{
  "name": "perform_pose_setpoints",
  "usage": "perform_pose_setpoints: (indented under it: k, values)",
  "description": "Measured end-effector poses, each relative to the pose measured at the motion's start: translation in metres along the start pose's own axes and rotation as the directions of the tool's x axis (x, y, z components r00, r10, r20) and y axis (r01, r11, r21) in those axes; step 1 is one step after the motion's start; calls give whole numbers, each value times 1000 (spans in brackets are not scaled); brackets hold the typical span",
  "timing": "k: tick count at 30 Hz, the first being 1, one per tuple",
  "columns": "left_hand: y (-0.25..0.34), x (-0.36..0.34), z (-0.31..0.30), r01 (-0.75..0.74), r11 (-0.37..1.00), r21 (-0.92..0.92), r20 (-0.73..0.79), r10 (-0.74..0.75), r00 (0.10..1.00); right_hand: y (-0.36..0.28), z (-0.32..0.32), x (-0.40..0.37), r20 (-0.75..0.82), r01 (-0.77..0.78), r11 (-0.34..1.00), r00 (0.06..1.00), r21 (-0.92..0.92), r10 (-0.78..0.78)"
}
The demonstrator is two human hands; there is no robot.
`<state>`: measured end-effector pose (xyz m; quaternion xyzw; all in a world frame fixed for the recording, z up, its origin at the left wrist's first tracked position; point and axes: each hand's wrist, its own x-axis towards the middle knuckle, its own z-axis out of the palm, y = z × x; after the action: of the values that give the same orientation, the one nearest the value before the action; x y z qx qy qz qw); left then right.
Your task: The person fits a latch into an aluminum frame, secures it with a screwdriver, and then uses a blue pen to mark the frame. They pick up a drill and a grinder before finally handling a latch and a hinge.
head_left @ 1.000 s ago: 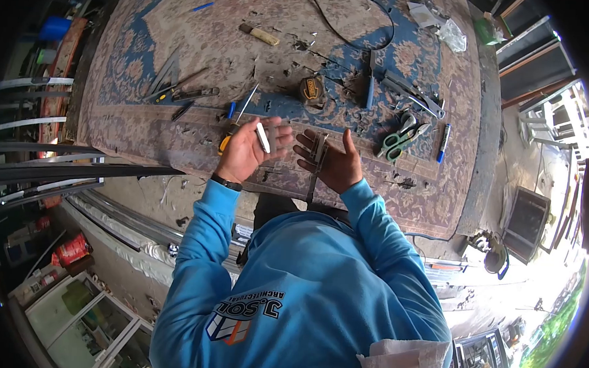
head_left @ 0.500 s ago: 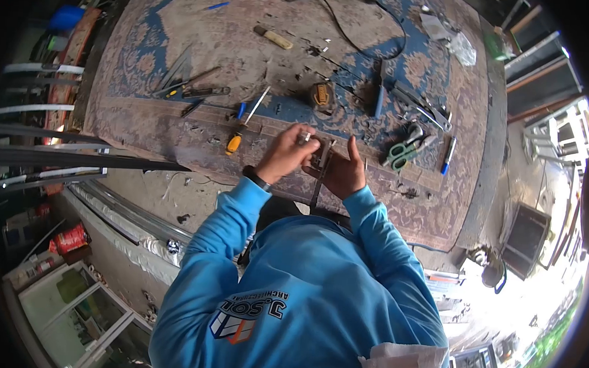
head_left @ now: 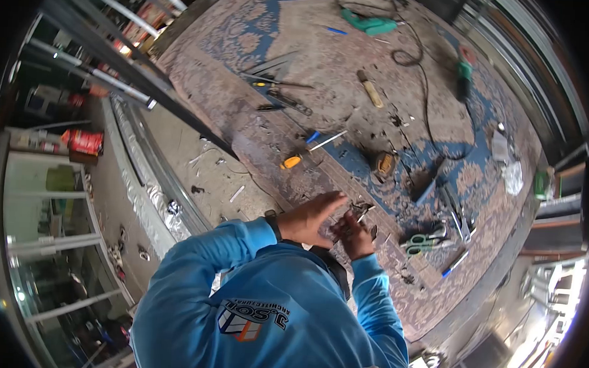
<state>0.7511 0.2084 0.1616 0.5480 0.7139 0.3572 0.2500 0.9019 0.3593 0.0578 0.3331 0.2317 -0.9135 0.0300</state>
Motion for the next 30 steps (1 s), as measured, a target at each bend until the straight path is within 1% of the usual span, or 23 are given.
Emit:
perform_pose_setpoints:
  k: [1,2,3,5,8,11,12,13,14,15,16,17,18,19,20,21,23,24,26,27,28,29,30]
  values:
    - [-1,1,5,-68,997,-22,-13,68,998,6,18,-6,22,-81,996,997,43,80]
    - [-4,-1,9,-80,996,-50,22,81,996,20,20,-2,78,-159,982,985,105,151]
    - [-15,-5,16,-87,991,-98,28,90,996,38,20,5,120,-141,984,985,110,127]
    - [-17,-10,1,33,993,-114,192,-11,981,34,35,3,217,-270,949,948,165,232]
    - [-35,-34,-6,67,991,-116,190,-44,981,28,79,-5,211,-305,946,937,109,278]
    - [-46,-57,-20,-16,997,-75,64,20,998,51,62,31,263,-297,955,921,-12,289]
    - [-43,-63,-36,-102,994,-37,-75,99,992,52,70,40,289,-301,952,908,-55,304]
    - [-49,-70,-47,-60,997,-53,-72,56,996,54,80,50,283,-304,949,905,-85,316]
    - [-55,-78,-56,-20,997,-81,-67,15,998,56,91,55,268,-308,945,906,-113,327]
    - [-60,-86,-60,16,993,-117,-58,-22,998,61,103,58,193,-326,937,919,-122,345]
    - [-76,-92,-60,-66,997,-41,-113,61,992,66,115,61,116,-346,930,926,-128,360]
    - [-83,-102,-66,-84,995,-45,-137,77,988,67,132,65,258,-9,873,954,-488,154]
    - [-93,-115,-75,-101,993,-55,-161,91,983,71,151,68,457,345,614,889,-710,30]
    - [-104,-130,-84,-117,991,-69,-185,103,977,79,166,70,659,638,228,752,-735,22]
    - [-107,-149,-99,-59,985,-162,-189,28,982,84,174,86,611,621,-77,782,-780,121]
    - [-116,-167,-110,-68,985,-156,-255,27,967,94,180,93,589,612,-138,789,-779,174]
    - [-137,-202,-127,-91,983,-161,-380,24,925,117,234,100,516,579,-264,812,-772,272]
    - [-148,-218,-138,9,977,-213,-288,-71,955,133,254,113,545,603,-263,796,-754,264]
    - [-176,-252,-145,-25,954,-298,-401,-101,911,164,279,127,578,632,-266,774,-727,259]
    - [-188,-270,-145,-39,939,-342,-450,-128,884,182,274,142,475,518,-91,831,-850,292]
    - [-193,-288,-147,6,928,-372,-457,-188,869,199,256,156,363,356,81,872,-931,328]
    - [-202,-306,-151,52,920,-388,-460,-242,854,214,266,165,217,137,233,905,-963,367]
    - [-212,-324,-149,63,906,-419,-474,-278,835,230,277,174,67,-92,369,916,-925,396]
